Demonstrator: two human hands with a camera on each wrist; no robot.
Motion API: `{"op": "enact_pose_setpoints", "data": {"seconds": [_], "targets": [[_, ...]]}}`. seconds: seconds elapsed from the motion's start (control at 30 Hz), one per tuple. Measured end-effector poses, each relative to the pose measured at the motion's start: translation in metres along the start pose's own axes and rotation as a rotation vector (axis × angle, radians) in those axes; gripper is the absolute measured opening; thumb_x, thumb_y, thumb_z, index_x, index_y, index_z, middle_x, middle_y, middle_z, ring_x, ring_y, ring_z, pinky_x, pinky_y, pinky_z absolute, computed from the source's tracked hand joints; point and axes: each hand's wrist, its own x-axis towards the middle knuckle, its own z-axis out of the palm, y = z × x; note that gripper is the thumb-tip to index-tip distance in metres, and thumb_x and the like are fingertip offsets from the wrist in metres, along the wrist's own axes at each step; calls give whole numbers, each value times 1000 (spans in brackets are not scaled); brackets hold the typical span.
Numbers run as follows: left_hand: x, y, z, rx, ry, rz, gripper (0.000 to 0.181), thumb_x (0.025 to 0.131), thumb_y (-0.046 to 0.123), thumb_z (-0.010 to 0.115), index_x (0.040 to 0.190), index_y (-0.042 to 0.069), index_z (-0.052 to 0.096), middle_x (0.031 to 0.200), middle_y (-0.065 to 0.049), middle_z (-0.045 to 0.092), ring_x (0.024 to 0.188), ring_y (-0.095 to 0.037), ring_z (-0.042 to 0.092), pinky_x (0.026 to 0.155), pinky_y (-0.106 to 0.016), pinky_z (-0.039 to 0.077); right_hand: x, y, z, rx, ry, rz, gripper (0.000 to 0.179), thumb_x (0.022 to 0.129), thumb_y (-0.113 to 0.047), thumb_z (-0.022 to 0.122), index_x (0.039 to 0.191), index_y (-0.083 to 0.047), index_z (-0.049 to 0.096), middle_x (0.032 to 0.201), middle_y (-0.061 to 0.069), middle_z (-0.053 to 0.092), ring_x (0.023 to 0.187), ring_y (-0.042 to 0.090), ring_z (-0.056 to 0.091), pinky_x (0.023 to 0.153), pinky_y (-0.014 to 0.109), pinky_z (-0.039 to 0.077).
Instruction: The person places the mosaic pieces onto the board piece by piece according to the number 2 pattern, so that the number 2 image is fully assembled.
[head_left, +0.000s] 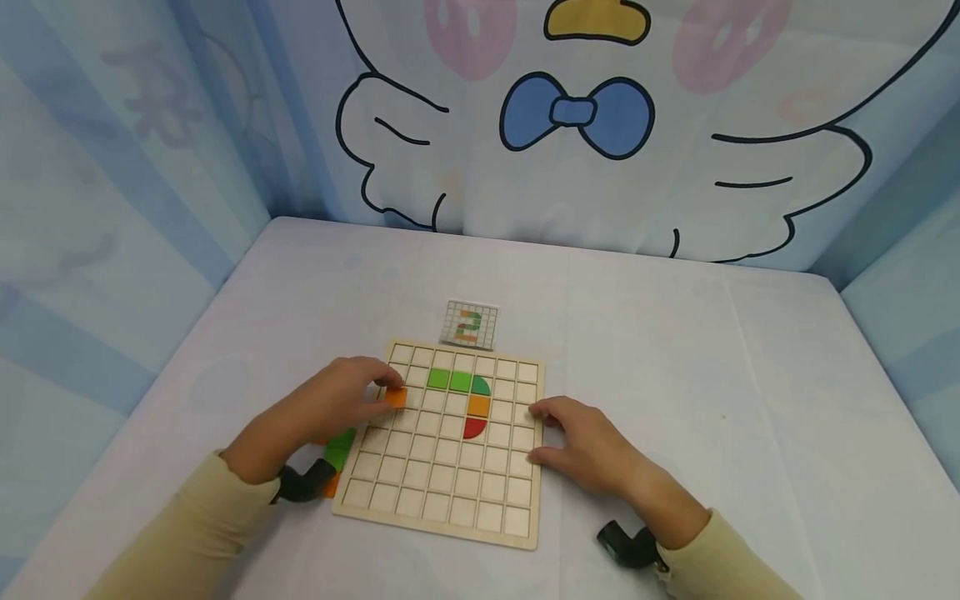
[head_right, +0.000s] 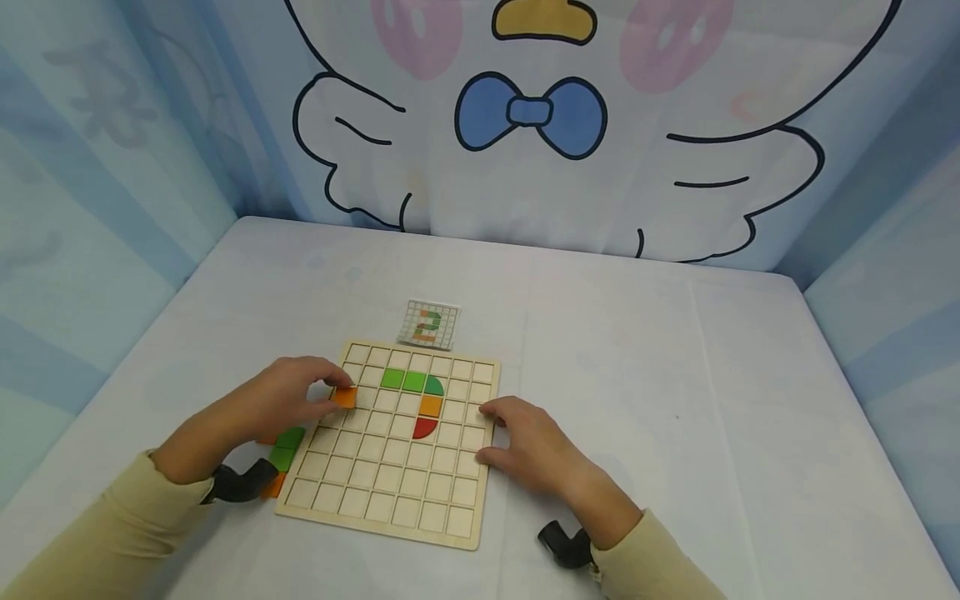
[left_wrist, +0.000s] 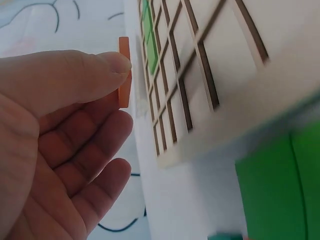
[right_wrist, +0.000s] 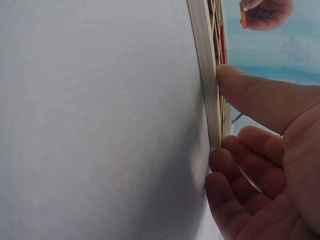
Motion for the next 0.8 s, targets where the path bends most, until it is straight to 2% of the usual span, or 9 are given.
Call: {"op": "enact_pose_setpoints", "data": {"seconds": [0.23, 0.37, 0.53, 0.8], "targets": [[13, 13, 14, 28, -12, 142, 23, 90, 13, 75, 112, 6, 72, 108, -1, 68, 106, -23, 63, 92, -41, 52, 0, -1, -1, 0, -2, -1, 51, 85, -17, 81, 129, 0, 60, 125, 9, 62, 109, 23, 61, 94, 45, 49], [17, 20, 22, 46, -16, 189, 22, 91, 14, 74, 112, 5, 73, 108, -1, 69, 107, -24, 64, 92, -41, 52, 0, -1, -1, -1, -1, -5, 52, 86, -17, 80, 130, 0, 59, 125, 9, 62, 109, 24, 61, 94, 45, 49], [22, 27, 28, 62, -8, 230, 18, 91, 13, 73, 107, 5, 74, 104, -1, 70, 103, -23, 65, 91, -40, 52, 0, -2, -1, 0, -2, 1, 52, 86, -17, 80, 130, 0, 59, 125, 9, 62, 109, 24, 61, 94, 45, 49], [24, 34, 35, 69, -30, 210, 18, 90, 9, 73, 108, 7, 74, 105, 0, 70, 103, -21, 64, 92, -39, 51, 0, -1, -1, 2, -6, 13, 52, 85, -17, 81, 130, -1, 59, 125, 8, 62, 109, 23, 61, 95, 45, 48]]}}
